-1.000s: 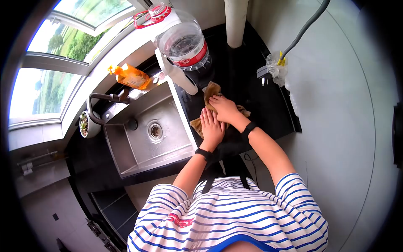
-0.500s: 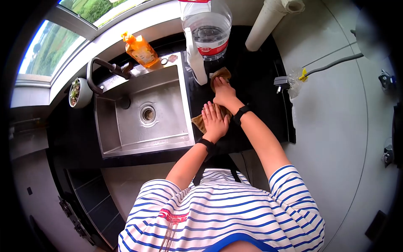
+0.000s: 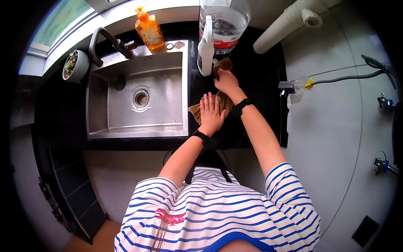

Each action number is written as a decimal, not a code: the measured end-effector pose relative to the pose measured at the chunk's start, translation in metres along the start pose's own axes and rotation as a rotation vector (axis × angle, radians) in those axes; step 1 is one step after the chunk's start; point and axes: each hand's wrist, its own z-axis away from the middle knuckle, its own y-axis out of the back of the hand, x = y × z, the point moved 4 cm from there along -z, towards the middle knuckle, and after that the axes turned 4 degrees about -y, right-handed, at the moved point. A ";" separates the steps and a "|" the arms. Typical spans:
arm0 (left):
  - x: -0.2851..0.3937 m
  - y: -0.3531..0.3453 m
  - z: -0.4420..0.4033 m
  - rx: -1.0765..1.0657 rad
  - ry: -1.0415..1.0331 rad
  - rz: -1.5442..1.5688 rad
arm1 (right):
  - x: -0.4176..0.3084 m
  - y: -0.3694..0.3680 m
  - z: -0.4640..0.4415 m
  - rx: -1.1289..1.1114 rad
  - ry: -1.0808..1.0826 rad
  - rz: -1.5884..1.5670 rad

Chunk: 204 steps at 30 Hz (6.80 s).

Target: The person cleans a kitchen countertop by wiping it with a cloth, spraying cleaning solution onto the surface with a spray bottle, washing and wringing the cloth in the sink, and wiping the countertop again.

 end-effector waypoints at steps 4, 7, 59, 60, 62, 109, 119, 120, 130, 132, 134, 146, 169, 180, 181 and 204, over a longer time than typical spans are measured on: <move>-0.010 0.000 0.007 -0.074 -0.101 0.041 | 0.002 0.013 0.040 -0.040 -0.075 0.110; -0.013 -0.011 0.002 -0.242 -0.058 0.058 | 0.005 0.023 0.045 0.044 -0.004 0.084; -0.002 -0.019 -0.060 -0.270 0.153 0.170 | 0.014 0.002 -0.049 -0.077 -0.057 0.069; -0.002 -0.014 -0.062 -0.269 0.143 0.169 | 0.012 -0.001 -0.037 -0.036 -0.052 0.051; -0.002 -0.012 -0.064 -0.391 0.168 0.183 | 0.010 0.001 -0.015 -0.068 -0.103 0.080; -0.032 0.031 -0.029 0.036 -0.075 0.129 | 0.002 0.012 -0.001 0.033 -0.036 0.235; -0.034 0.029 -0.030 0.042 -0.060 0.108 | 0.017 0.002 -0.050 0.064 -0.081 0.101; -0.033 0.030 -0.029 0.043 -0.061 0.106 | 0.018 0.001 -0.045 0.065 -0.066 0.136; -0.032 0.033 -0.031 0.013 -0.042 0.141 | 0.018 0.013 -0.016 -0.006 -0.006 0.171; -0.031 0.032 -0.029 0.017 -0.035 0.159 | 0.020 0.011 -0.030 0.029 -0.014 0.154; -0.034 0.031 -0.032 0.022 -0.042 0.164 | 0.020 0.008 -0.045 0.067 -0.043 0.137; -0.028 0.031 -0.029 0.103 -0.080 0.116 | 0.008 0.002 -0.003 0.011 -0.080 0.155; 0.003 0.018 0.025 -0.062 -0.157 0.036 | 0.000 0.012 0.207 0.067 -0.423 0.282; 0.020 -0.053 -0.118 0.104 -0.046 -0.087 | 0.102 0.006 0.035 0.126 -0.259 0.182; 0.021 -0.059 -0.126 0.075 0.036 -0.072 | 0.106 0.007 0.024 0.139 -0.260 0.189; 0.111 -0.021 -0.009 -0.152 -0.631 0.077 | 0.110 0.040 0.259 0.222 -0.617 0.256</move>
